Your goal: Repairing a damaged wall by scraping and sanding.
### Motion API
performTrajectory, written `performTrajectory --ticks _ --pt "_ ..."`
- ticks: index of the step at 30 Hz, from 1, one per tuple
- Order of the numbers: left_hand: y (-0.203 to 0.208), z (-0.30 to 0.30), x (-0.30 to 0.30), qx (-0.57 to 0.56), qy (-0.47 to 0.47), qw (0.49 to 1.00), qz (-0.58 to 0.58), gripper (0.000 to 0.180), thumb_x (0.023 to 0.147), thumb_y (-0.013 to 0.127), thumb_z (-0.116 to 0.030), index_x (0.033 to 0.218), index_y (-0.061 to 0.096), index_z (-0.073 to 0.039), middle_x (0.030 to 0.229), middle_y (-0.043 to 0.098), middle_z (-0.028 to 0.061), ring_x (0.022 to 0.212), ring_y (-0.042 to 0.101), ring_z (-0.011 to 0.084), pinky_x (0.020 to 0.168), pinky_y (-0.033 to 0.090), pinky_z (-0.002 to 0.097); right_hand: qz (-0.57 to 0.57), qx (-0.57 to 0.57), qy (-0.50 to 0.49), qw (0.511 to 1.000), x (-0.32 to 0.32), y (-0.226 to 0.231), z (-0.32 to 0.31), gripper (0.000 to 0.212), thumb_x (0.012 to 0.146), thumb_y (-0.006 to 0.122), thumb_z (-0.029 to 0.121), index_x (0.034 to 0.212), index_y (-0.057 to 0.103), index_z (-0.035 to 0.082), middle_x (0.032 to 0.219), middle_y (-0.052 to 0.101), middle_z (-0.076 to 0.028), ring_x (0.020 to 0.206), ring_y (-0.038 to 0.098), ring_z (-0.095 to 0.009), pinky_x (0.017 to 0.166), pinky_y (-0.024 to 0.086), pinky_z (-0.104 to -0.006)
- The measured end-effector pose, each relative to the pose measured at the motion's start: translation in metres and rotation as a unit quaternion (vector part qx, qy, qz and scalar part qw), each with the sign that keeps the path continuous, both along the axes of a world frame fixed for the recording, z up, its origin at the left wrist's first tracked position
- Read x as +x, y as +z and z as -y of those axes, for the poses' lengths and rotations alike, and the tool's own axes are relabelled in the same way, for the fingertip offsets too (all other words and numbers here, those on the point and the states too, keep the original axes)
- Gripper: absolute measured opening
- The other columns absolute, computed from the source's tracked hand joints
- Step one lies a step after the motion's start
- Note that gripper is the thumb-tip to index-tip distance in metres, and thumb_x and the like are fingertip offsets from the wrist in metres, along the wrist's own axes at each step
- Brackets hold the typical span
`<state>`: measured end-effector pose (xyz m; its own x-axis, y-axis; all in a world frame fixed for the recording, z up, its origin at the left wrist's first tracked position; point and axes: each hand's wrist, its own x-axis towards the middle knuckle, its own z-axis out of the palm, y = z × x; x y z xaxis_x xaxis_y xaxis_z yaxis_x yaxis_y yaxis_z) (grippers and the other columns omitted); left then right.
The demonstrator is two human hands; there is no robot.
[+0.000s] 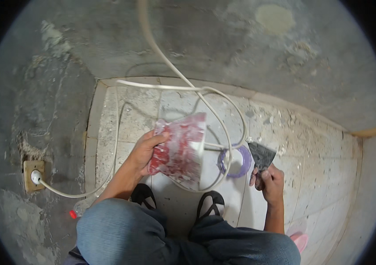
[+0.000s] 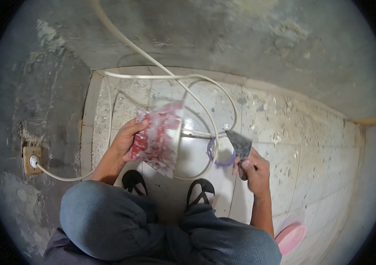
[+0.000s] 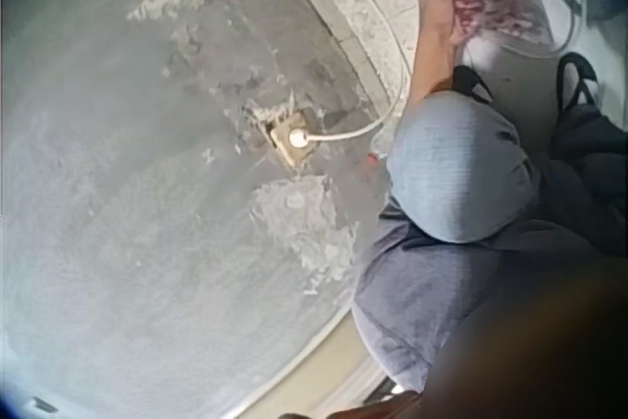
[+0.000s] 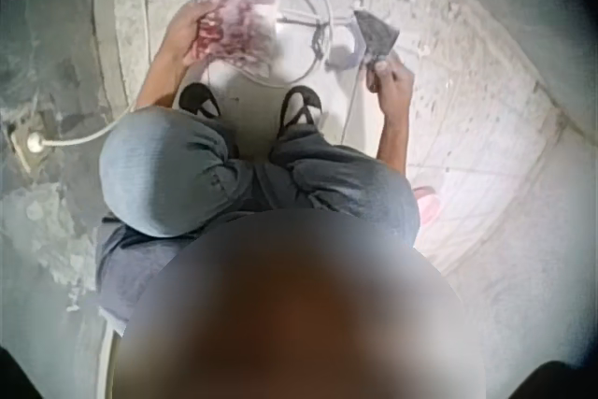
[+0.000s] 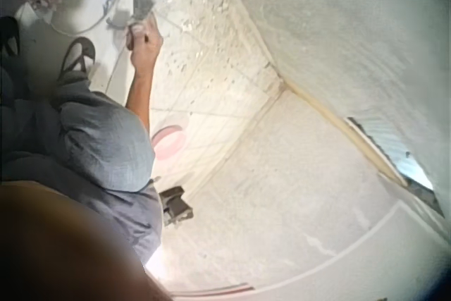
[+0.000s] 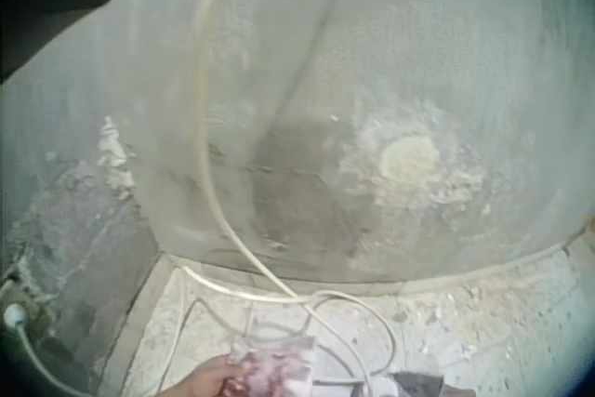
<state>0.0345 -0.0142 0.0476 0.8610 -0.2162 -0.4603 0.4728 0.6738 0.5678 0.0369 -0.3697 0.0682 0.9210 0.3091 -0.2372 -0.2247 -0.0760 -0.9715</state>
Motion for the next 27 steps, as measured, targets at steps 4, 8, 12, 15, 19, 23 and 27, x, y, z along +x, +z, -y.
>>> performTrajectory --ticks 4,8,12,15,19,23,27 --pt "0.026 0.008 0.014 -0.018 0.006 1.000 0.020 0.029 0.091 0.056 -0.014 0.114 0.053 0.001 0.100 0.064 0.0115 0.086 0.065 0.0186 0.078 0.055 0.0329 0.346 -0.061 0.069 0.934 0.017 0.024 -0.040 0.033 0.081 0.063 0.004 0.113 0.065 0.001 0.087 0.054 -0.010 0.072 0.055 -0.019 0.063 0.046 -0.0276" --pt "0.041 0.007 0.014 -0.035 -0.009 0.998 0.042 0.028 0.092 0.054 -0.013 0.116 0.051 0.001 0.103 0.063 0.0125 0.089 0.065 0.0202 0.079 0.055 0.0337 0.426 -0.125 0.113 0.889 0.027 0.040 -0.057 0.039 0.072 0.066 -0.002 0.110 0.068 0.006 0.083 0.055 -0.010 0.067 0.054 -0.019 0.059 0.045 -0.0272" --pt "0.043 0.003 0.011 -0.069 -0.004 0.997 0.035 0.029 0.092 0.052 -0.012 0.117 0.050 0.003 0.103 0.063 0.0141 0.090 0.066 0.0229 0.078 0.056 0.0367 0.489 -0.162 0.135 0.846 0.029 0.045 -0.065 0.036 0.074 0.067 -0.001 0.109 0.068 0.006 0.083 0.055 -0.010 0.069 0.055 -0.020 0.058 0.044 -0.0278" --pt "0.040 0.002 0.011 -0.071 -0.002 0.997 0.018 0.029 0.093 0.052 -0.011 0.117 0.050 0.004 0.103 0.063 0.0146 0.089 0.067 0.0240 0.078 0.057 0.0373 0.484 -0.199 0.158 0.837 0.027 0.041 -0.067 0.040 0.069 0.068 -0.006 0.107 0.068 0.008 0.082 0.055 -0.010 0.066 0.054 -0.020 0.057 0.044 -0.0278" --pt "0.034 -0.005 0.011 -0.082 -0.011 0.996 0.042 0.028 0.092 0.053 -0.012 0.115 0.052 0.003 0.102 0.064 0.0144 0.088 0.067 0.0227 0.078 0.057 0.0369 0.474 -0.229 0.149 0.837 0.022 0.027 -0.062 0.041 0.069 0.065 -0.010 0.106 0.069 0.009 0.080 0.054 -0.010 0.063 0.053 -0.019 0.055 0.043 -0.0269" --pt "0.033 -0.019 0.009 -0.065 0.019 0.993 0.093 0.028 0.092 0.055 -0.015 0.114 0.053 0.001 0.101 0.064 0.0123 0.086 0.066 0.0191 0.077 0.056 0.0349 0.460 -0.246 0.175 0.835 0.020 0.021 -0.059 0.044 0.073 0.064 -0.006 0.111 0.069 0.017 0.078 0.053 -0.007 0.063 0.053 -0.018 0.052 0.044 -0.0285" --pt "0.038 -0.026 0.007 -0.017 0.078 0.992 0.102 0.029 0.092 0.056 -0.015 0.116 0.051 0.001 0.101 0.063 0.0105 0.085 0.065 0.0179 0.076 0.056 0.0333 0.225 -0.144 0.113 0.957 0.010 0.044 -0.060 0.019 0.088 0.056 0.007 0.102 0.067 0.003 0.077 0.058 -0.009 0.055 0.051 -0.014 0.051 0.044 -0.0270"
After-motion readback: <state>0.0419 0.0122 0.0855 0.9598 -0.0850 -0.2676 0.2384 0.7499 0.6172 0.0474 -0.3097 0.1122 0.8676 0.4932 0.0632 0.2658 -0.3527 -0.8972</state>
